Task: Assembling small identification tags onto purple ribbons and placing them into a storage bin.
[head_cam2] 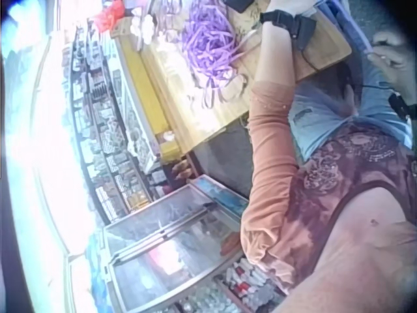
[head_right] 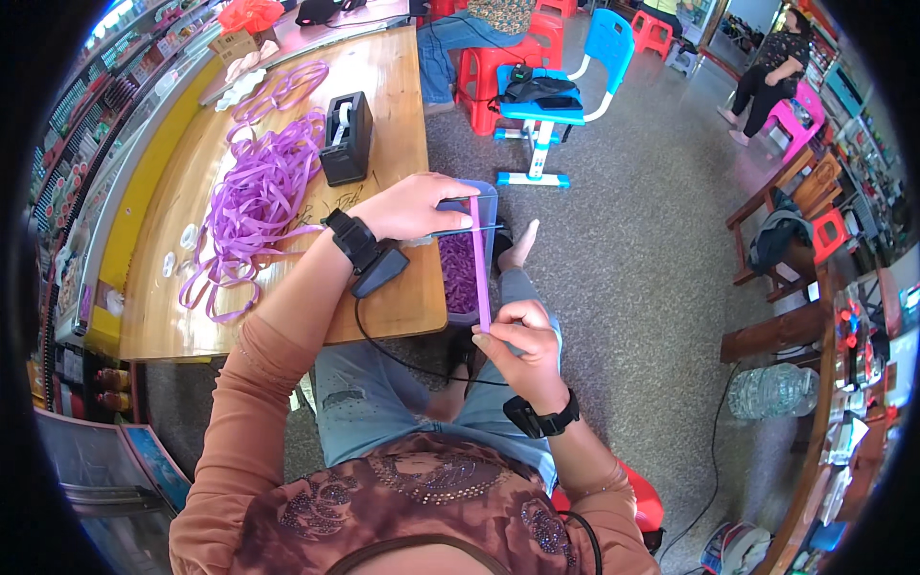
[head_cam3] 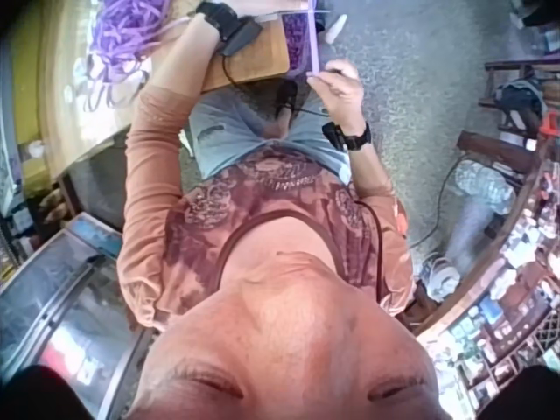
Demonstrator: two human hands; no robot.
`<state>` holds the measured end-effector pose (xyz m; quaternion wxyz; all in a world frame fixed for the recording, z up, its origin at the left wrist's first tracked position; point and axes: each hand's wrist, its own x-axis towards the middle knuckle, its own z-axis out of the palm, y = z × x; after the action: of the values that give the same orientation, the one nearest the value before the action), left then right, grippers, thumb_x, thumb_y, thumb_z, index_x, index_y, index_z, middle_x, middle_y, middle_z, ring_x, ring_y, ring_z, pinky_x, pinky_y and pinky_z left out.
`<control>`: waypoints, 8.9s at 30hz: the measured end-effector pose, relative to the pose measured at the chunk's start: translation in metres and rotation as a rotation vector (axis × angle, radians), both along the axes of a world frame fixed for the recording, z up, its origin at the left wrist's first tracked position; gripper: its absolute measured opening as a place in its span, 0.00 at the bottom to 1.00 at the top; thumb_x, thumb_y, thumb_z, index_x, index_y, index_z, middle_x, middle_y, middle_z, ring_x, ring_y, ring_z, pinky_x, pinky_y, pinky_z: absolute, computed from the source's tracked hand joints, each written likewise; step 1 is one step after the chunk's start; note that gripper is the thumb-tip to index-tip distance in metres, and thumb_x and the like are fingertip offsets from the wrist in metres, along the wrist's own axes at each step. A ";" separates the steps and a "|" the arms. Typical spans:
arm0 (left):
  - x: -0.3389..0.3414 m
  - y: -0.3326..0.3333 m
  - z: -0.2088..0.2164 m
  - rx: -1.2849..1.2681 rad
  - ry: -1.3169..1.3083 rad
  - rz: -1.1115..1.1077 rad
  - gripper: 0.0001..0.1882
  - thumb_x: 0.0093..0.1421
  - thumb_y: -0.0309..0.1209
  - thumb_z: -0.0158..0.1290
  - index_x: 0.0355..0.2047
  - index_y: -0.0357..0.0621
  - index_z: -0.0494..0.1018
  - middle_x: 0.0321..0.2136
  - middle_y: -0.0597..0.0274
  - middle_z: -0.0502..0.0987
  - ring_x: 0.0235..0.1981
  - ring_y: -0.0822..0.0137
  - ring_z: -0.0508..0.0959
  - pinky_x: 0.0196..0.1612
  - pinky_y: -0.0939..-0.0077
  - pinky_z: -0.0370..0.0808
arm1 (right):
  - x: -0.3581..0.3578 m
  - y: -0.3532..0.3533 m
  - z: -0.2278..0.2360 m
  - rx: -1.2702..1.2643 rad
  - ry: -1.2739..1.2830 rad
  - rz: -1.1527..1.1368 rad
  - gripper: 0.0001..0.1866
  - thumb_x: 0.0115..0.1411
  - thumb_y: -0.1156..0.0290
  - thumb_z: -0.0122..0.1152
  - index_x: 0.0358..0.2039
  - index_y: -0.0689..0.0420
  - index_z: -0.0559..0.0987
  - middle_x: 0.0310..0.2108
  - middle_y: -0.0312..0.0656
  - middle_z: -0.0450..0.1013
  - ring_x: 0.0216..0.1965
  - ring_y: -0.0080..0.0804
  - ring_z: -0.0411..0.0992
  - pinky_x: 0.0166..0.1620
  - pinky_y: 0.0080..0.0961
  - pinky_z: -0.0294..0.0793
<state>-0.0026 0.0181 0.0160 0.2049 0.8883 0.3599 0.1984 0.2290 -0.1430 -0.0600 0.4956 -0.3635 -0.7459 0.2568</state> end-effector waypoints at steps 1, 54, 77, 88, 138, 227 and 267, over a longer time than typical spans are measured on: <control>0.000 0.001 0.000 0.001 -0.001 -0.001 0.22 0.60 0.38 0.56 0.51 0.38 0.73 0.42 0.48 0.79 0.45 0.52 0.78 0.50 0.64 0.72 | 0.001 -0.002 -0.003 -0.114 0.078 0.009 0.10 0.48 0.79 0.71 0.33 0.57 0.85 0.30 0.34 0.72 0.35 0.29 0.71 0.39 0.25 0.71; 0.011 -0.011 0.007 -0.076 0.026 0.150 0.20 0.61 0.42 0.54 0.43 0.38 0.74 0.35 0.41 0.78 0.40 0.43 0.77 0.44 0.57 0.73 | -0.006 -0.005 0.000 -0.285 0.178 0.087 0.08 0.53 0.81 0.67 0.35 0.59 0.84 0.27 0.35 0.74 0.31 0.23 0.71 0.34 0.19 0.66; 0.020 -0.009 0.002 -0.024 0.264 0.164 0.27 0.63 0.49 0.49 0.52 0.40 0.70 0.46 0.49 0.77 0.51 0.51 0.75 0.64 0.57 0.59 | -0.009 -0.003 0.002 -0.289 0.199 0.078 0.07 0.54 0.81 0.67 0.34 0.60 0.84 0.26 0.35 0.74 0.29 0.22 0.69 0.32 0.19 0.65; 0.019 -0.011 0.005 -0.032 0.318 0.122 0.33 0.61 0.54 0.50 0.57 0.41 0.66 0.50 0.50 0.75 0.55 0.51 0.72 0.66 0.55 0.56 | -0.008 -0.002 -0.002 -0.306 0.233 0.099 0.07 0.54 0.81 0.67 0.35 0.60 0.84 0.28 0.35 0.75 0.30 0.22 0.70 0.33 0.19 0.66; 0.024 -0.102 0.044 0.497 0.054 -0.231 0.13 0.42 0.24 0.59 0.32 0.40 0.77 0.29 0.62 0.78 0.31 0.61 0.79 0.35 0.69 0.78 | -0.016 0.011 0.046 -0.077 0.281 0.084 0.12 0.57 0.81 0.66 0.42 0.57 0.84 0.22 0.33 0.72 0.22 0.18 0.69 0.25 0.17 0.65; 0.016 0.007 -0.010 0.076 0.166 0.257 0.21 0.67 0.42 0.40 0.30 0.41 0.77 0.32 0.47 0.80 0.41 0.49 0.77 0.58 0.49 0.59 | -0.038 0.091 0.020 -0.660 0.366 0.029 0.06 0.62 0.72 0.61 0.33 0.61 0.82 0.25 0.33 0.75 0.26 0.16 0.69 0.31 0.15 0.69; 0.017 -0.028 0.003 0.331 -0.119 -0.016 0.02 0.49 0.26 0.55 0.22 0.41 0.76 0.22 0.52 0.76 0.27 0.51 0.79 0.32 0.61 0.76 | 0.005 0.119 0.102 -0.607 0.303 0.091 0.13 0.65 0.61 0.58 0.37 0.58 0.83 0.19 0.28 0.70 0.19 0.13 0.65 0.24 0.11 0.64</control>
<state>0.0146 -0.0095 0.0193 0.0784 0.8995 0.3024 0.3054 0.2342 -0.0237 0.0417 0.4580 -0.4183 -0.5688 0.5401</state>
